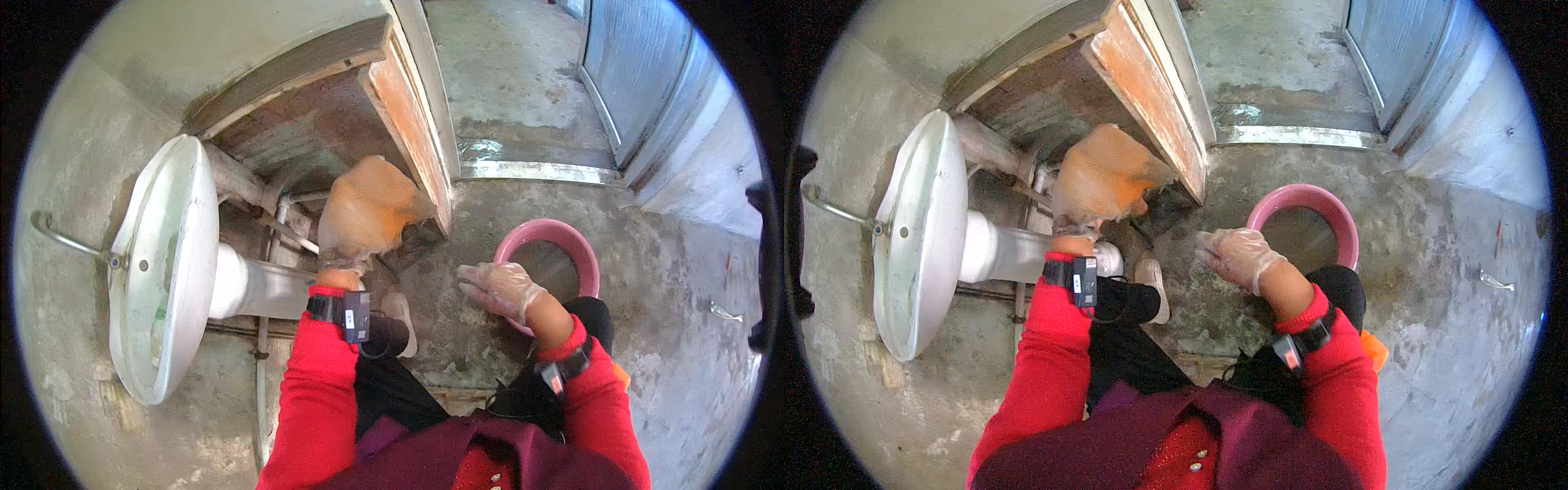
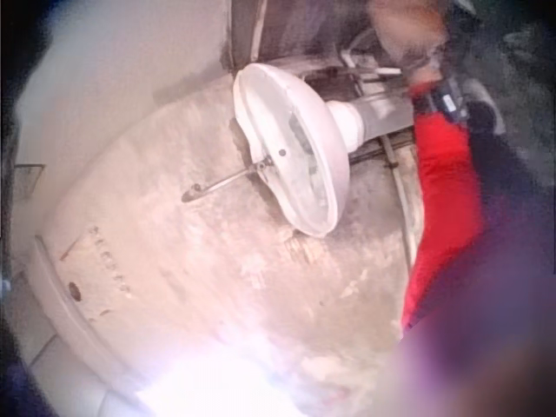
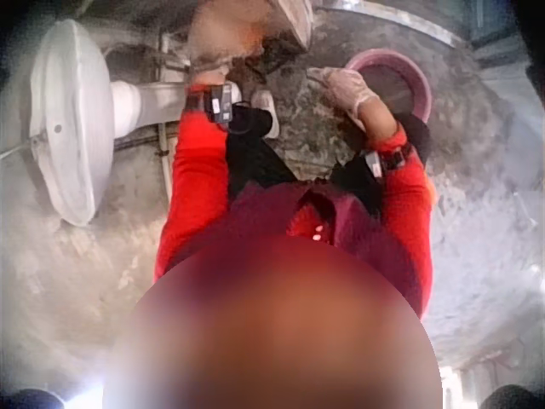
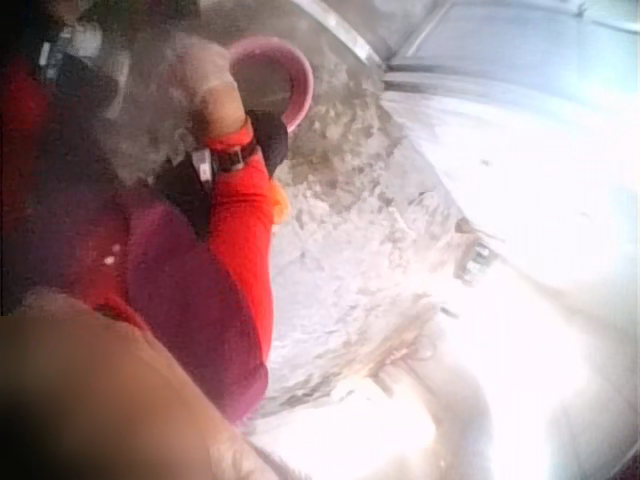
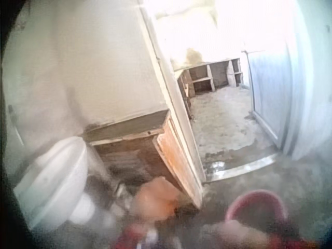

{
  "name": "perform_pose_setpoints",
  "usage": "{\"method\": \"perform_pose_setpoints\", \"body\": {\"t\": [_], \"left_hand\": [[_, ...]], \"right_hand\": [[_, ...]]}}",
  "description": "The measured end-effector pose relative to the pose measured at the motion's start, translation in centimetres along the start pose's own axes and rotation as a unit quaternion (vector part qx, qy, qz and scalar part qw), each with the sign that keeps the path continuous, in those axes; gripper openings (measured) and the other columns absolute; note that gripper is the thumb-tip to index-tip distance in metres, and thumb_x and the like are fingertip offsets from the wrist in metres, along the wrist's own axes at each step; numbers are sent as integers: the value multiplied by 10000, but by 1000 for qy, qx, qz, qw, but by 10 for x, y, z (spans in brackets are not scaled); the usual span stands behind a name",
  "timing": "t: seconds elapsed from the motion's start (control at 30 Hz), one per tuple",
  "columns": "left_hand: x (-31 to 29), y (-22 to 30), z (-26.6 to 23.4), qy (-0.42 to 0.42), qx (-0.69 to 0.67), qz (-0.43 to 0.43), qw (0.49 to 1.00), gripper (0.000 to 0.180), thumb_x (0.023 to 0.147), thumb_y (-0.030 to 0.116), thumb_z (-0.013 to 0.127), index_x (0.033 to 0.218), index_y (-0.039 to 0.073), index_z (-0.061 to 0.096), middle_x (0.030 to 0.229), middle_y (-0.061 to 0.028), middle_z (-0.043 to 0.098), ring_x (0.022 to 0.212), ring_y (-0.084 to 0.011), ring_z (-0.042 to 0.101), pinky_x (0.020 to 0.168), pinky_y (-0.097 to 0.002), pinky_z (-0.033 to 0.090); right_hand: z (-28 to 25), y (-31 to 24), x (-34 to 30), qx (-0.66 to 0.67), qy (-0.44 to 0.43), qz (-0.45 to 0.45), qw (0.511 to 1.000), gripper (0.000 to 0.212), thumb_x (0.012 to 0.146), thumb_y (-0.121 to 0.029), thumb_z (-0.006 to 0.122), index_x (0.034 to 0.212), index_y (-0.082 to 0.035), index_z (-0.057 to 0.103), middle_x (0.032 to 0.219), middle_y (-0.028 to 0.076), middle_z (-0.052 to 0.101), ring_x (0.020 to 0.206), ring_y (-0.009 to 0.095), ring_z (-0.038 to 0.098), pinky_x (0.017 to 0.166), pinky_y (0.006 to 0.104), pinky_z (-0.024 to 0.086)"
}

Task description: The person pours liquid from an orange bottle into a pink basin, then uses a cloth to wipe the wooden cabinet and the white pedestal sink. They repeatedly dip the cloth into the basin, wring it out, and continue wiping the sink and surrounding floor area.

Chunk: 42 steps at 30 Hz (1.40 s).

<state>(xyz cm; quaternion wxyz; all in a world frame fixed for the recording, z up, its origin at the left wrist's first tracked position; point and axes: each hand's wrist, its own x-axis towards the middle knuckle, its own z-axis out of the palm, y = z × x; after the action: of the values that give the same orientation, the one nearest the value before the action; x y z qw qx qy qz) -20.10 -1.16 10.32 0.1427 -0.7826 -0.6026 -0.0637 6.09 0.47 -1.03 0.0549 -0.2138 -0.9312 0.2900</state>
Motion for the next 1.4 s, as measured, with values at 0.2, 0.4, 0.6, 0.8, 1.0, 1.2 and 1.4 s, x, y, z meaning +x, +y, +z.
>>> {"method": "perform_pose_setpoints", "body": {"t": [0.2,0.4,0.6,0.8,1.0,1.2,1.4], "left_hand": [[-32,19,-19,-105,66,39,991,184,635,152,712,793,115,624,861,-97,638,883,-270,601,764,-368,487],[-82,25,9,157,-276,23,948,307,644,167,674,926,51,636,912,-153,623,911,-386,582,925,-442,454],[-114,51,4,111,-253,9,961,357,835,279,643,1120,65,636,1142,-186,632,1146,-379,544,1056,-466,390],[-137,34,0,236,-183,-9,954,442,832,305,658,1203,72,605,1201,-147,617,1178,-337,542,1052,-453,395],[-159,21,1,209,-181,-66,959,420,832,308,643,1185,85,592,1185,-145,618,1158,-321,558,1001,-436,439],[-161,14,27,204,-160,-173,950,464,866,425,610,1209,114,613,1227,-143,625,1139,-315,594,986,-419,469],[-171,-19,40,105,-259,-155,948,527,912,309,581,1373,68,493,1368,-166,542,1268,-312,517,1078,-384,413]], "right_hand": [[33,-39,17,-6,-58,-37,998,437,994,-388,438,1263,-79,590,1178,169,652,1077,356,622,911,443,492],[86,-88,25,148,-38,-96,984,397,956,-320,484,1243,-77,611,1126,222,649,1080,384,602,886,465,487],[100,-149,48,-117,42,-180,976,340,829,-158,586,1151,-84,664,981,217,680,945,407,653,810,492,525],[71,-160,54,-226,74,65,969,333,835,-184,589,1143,-83,667,1046,168,670,1027,345,638,827,469,523],[78,-111,87,41,303,89,948,358,866,-227,577,1187,-81,638,1112,135,645,1066,305,615,863,436,509],[93,-91,134,264,330,20,906,388,897,-270,565,1232,-79,608,1178,102,621,1105,264,593,900,402,495],[98,-69,164,397,311,-56,862,422,927,-314,552,1276,-77,578,1244,68,596,1145,224,570,936,369,481]]}}
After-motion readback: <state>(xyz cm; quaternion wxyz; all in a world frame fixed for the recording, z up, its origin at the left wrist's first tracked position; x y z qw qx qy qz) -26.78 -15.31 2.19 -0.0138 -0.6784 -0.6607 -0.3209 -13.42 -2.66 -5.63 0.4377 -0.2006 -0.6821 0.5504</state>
